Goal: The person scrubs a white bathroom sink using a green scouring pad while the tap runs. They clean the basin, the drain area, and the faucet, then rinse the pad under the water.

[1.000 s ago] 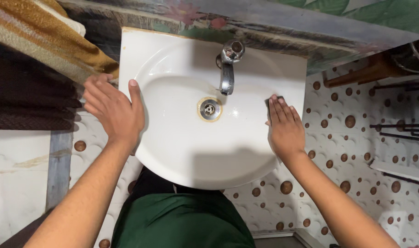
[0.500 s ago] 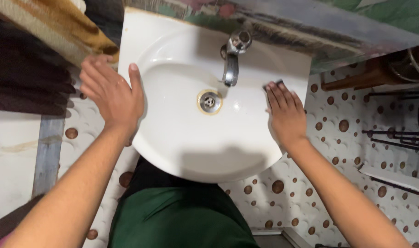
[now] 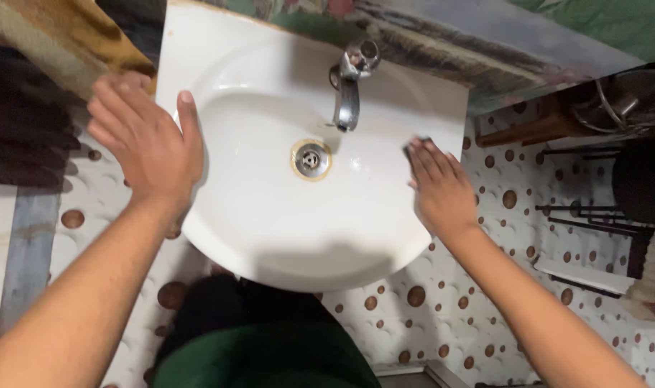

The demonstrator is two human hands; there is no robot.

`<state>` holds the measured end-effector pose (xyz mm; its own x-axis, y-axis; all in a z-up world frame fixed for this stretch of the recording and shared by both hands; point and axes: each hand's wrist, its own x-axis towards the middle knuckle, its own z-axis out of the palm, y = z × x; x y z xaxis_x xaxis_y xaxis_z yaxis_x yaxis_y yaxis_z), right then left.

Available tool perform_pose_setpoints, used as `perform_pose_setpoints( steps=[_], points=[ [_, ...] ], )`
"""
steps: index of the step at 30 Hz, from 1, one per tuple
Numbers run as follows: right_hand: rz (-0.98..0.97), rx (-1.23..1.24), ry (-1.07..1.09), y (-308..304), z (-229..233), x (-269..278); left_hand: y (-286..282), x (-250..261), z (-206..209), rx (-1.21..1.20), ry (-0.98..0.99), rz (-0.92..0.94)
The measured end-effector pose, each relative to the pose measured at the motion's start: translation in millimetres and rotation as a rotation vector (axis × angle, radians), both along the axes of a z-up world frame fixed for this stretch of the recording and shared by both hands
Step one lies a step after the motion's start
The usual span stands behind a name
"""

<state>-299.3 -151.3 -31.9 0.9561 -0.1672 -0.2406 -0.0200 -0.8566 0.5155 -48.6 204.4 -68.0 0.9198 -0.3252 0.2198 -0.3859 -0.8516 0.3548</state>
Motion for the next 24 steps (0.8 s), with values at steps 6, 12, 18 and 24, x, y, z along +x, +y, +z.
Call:
perform_pose_setpoints(
  steps=[6,12,18,24],
  points=[
    [0.029,-0.056,-0.037,0,-18,29,3,4,-9,0.034,-0.014,-0.030],
    [-0.116,0.166,-0.142,10,-6,-11,4,4,-12,-0.043,0.012,-0.057],
    [-0.042,-0.083,-0.068,7,-33,16,6,3,-9,-0.017,-0.040,-0.085],
    [-0.141,0.112,-0.106,11,-16,-12,8,6,-24,0.014,-0.067,-0.081]
  ],
)
